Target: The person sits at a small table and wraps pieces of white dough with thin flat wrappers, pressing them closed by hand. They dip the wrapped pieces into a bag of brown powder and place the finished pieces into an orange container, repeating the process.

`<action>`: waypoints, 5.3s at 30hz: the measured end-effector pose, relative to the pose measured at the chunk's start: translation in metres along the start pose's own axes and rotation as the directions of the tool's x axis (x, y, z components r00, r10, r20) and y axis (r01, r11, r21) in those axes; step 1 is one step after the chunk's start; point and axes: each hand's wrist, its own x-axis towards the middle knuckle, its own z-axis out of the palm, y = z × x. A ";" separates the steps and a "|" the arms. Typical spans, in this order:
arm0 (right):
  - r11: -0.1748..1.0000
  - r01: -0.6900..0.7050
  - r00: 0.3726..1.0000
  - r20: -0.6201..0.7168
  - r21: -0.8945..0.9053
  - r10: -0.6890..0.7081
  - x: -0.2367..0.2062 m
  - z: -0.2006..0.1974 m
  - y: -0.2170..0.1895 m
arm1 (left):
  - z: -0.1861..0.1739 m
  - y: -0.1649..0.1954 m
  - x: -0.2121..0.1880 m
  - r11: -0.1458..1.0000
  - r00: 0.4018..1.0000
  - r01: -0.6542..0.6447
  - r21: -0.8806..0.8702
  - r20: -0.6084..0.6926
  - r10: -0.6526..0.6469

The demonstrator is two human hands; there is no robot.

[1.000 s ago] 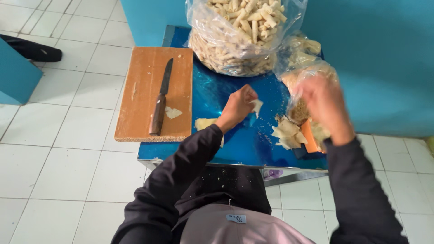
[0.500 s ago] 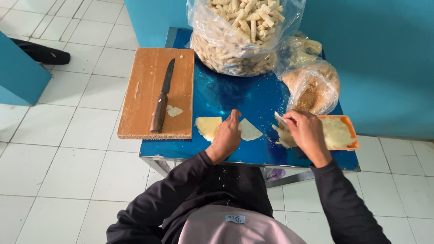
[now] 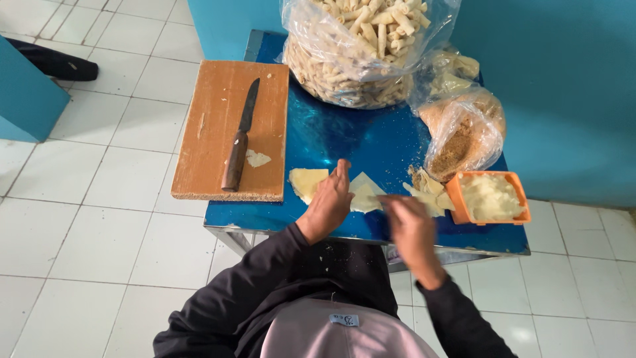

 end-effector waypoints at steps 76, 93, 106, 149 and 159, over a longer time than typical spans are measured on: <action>0.846 -0.001 0.998 0.052 -0.533 0.034 -0.013 -0.068 0.075 | -0.016 0.043 -0.009 0.956 0.991 -0.057 0.289 0.129 0.020; 0.651 -0.208 0.978 -0.147 -0.730 0.147 -0.097 -0.081 0.079 | -0.011 0.047 -0.002 0.950 0.995 -0.050 0.309 0.094 0.022; 0.795 -0.110 0.939 -0.324 -0.597 -0.113 -0.092 -0.065 0.121 | -0.013 0.039 -0.004 0.961 0.996 -0.092 0.261 0.030 0.087; 0.999 -0.040 0.998 -0.047 0.023 0.041 0.010 -0.034 0.052 | -0.021 0.034 -0.004 0.997 0.997 0.075 0.010 0.021 -0.076; 0.688 -0.044 0.889 0.285 -0.725 0.358 0.119 -0.030 0.186 | -0.020 0.052 -0.003 0.950 0.996 0.042 0.311 0.064 -0.065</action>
